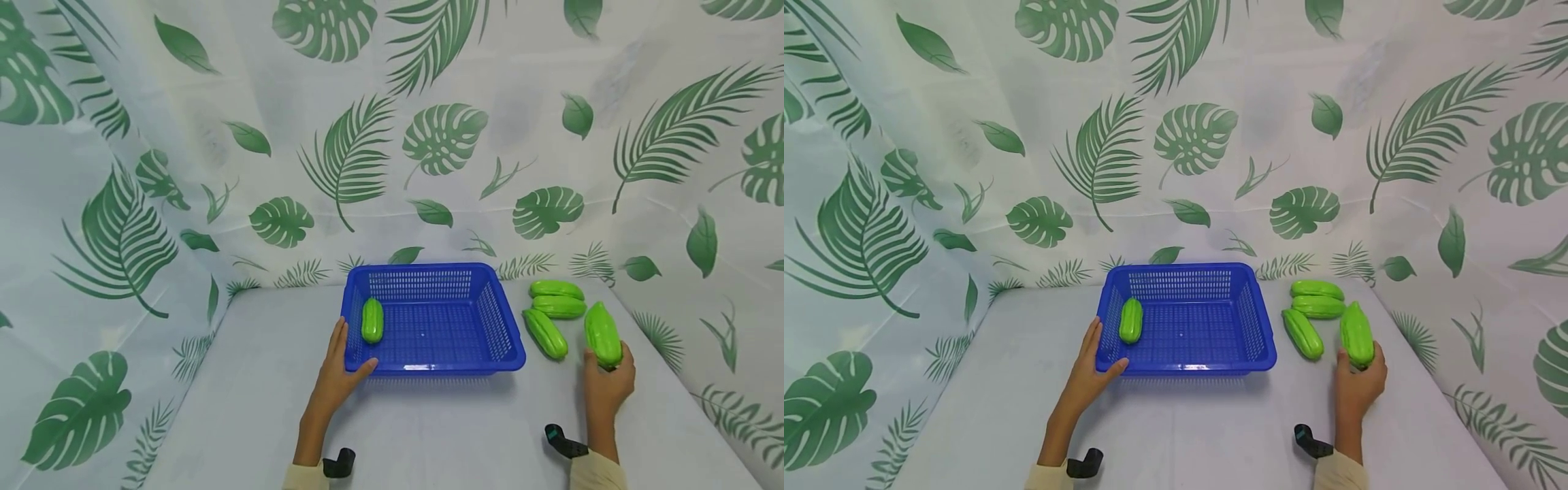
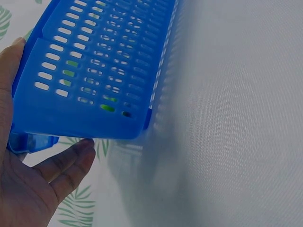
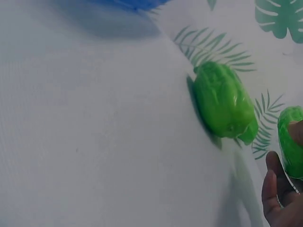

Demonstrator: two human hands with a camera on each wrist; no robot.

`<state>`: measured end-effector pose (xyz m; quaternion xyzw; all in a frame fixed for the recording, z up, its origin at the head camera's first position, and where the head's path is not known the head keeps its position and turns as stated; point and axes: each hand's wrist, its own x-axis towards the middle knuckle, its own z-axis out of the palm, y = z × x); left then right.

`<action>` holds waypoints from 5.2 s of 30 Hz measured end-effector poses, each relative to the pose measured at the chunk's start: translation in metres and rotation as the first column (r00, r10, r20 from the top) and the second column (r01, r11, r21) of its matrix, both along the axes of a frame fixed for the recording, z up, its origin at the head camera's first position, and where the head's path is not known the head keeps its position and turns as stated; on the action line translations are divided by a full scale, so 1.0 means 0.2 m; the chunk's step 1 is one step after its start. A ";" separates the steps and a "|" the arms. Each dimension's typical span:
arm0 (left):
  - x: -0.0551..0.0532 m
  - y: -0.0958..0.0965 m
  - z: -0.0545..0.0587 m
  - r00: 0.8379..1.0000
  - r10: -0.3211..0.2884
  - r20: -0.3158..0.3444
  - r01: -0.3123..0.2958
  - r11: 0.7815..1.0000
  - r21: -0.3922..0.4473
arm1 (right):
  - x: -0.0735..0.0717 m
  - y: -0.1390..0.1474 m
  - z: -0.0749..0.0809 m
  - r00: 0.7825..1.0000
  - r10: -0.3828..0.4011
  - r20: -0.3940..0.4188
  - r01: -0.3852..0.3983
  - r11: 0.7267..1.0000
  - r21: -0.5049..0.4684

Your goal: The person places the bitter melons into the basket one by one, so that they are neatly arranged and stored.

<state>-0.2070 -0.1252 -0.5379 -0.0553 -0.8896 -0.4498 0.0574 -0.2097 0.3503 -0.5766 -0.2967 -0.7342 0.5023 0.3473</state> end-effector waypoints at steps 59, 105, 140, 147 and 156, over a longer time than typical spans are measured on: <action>-0.01 0.00 0.00 1.000 -0.018 -0.014 0.018 1.000 0.009 | -0.03 -0.18 0.31 0.725 0.272 -0.633 -0.665 0.514 -0.542; 0.00 0.00 0.01 1.000 -0.013 -0.014 0.013 1.000 0.001 | -0.16 -0.38 0.51 0.765 0.594 -0.248 -0.644 0.693 -0.324; -0.01 0.00 0.01 0.999 -0.021 -0.026 0.021 1.000 -0.001 | -0.62 -0.95 0.60 0.332 0.893 0.304 -0.786 0.440 -0.435; -0.01 0.00 0.00 1.000 -0.015 -0.022 0.015 1.000 -0.011 | -0.65 -1.03 0.55 0.295 0.883 0.366 -0.765 0.448 -0.463; -0.01 -0.01 0.00 1.000 -0.011 -0.020 0.011 1.000 -0.007 | -0.69 -1.17 0.47 0.240 0.849 0.471 -0.719 0.481 -0.501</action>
